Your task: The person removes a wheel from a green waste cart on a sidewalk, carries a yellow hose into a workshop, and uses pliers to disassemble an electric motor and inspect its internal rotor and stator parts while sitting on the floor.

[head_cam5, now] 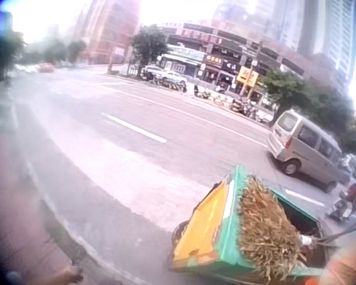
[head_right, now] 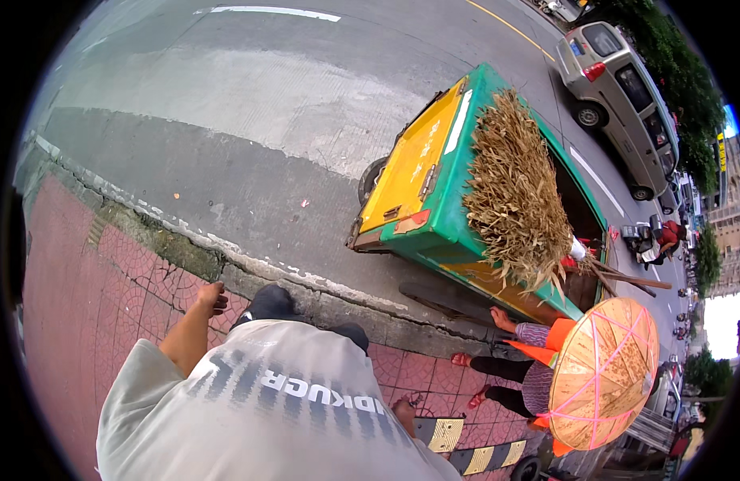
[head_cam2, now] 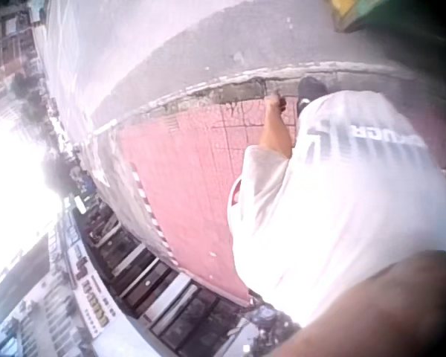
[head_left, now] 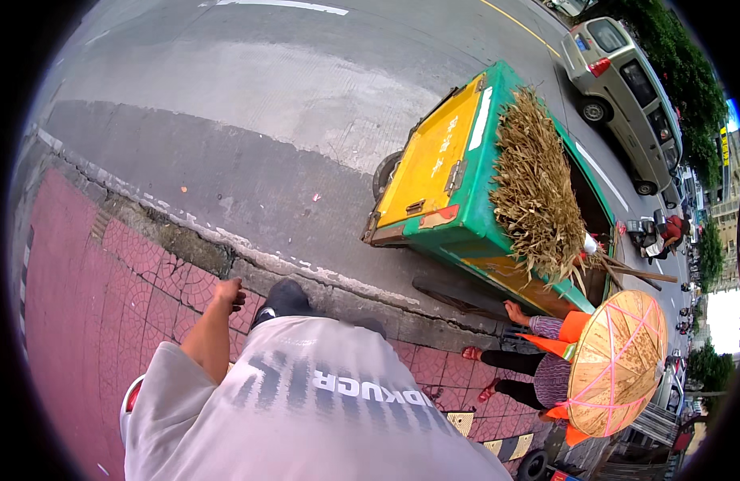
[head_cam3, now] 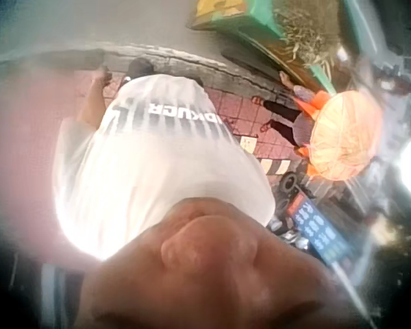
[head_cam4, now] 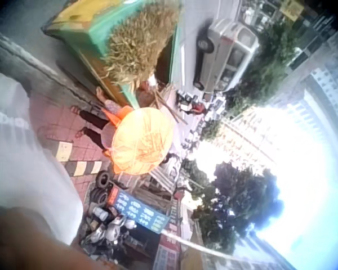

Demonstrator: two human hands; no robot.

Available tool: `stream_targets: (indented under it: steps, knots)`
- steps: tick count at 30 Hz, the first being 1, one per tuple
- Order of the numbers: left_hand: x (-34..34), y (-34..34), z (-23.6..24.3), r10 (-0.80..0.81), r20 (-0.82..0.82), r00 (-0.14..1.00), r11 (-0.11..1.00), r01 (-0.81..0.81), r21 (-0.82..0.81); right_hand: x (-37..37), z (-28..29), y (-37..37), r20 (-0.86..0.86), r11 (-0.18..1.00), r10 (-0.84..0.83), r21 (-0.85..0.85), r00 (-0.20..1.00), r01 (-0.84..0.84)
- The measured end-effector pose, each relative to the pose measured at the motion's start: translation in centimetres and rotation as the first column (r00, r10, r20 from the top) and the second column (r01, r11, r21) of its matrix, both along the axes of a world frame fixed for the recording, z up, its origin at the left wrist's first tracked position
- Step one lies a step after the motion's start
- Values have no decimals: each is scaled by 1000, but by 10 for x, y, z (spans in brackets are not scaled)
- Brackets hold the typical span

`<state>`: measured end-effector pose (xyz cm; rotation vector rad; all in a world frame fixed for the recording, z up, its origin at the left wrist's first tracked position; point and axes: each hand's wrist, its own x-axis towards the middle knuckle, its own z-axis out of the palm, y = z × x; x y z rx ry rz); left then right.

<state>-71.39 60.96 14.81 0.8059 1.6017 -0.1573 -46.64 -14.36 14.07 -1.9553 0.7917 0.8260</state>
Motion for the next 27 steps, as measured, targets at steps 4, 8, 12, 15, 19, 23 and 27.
stream_targets:
  steps: [4, 8, 12, 15, 19, 23, 27]
  knots:
    - [43, 103, 64, 20, 78, 997, 986, -32, 162, 46, 21, 194, -104, 1000, -26, 6, 994, 26]
    - [88, 185, 46, 4, 51, 999, 992, -11, 125, 94, 13, 327, -94, 993, 86, -72, 992, -93]
    - [124, 257, -3, 13, -104, 994, 1000, -10, 26, 143, -29, 444, -84, 955, 241, -155, 967, -252]
    - [144, 323, -28, -64, -119, 991, 995, 55, -79, 166, -56, 515, -118, 964, 222, -123, 968, -237]
    - [253, 402, 2, -260, -86, 962, 965, 257, -51, 185, -54, 558, -139, 937, 217, -248, 966, -246]
    - [359, 518, 1, -256, -88, 963, 965, 260, 40, 201, -50, 619, -152, 921, 169, -326, 974, -211]
    - [471, 633, -52, -393, -157, 906, 919, 383, -90, 210, -56, 679, -149, 861, 104, -482, 983, -164]
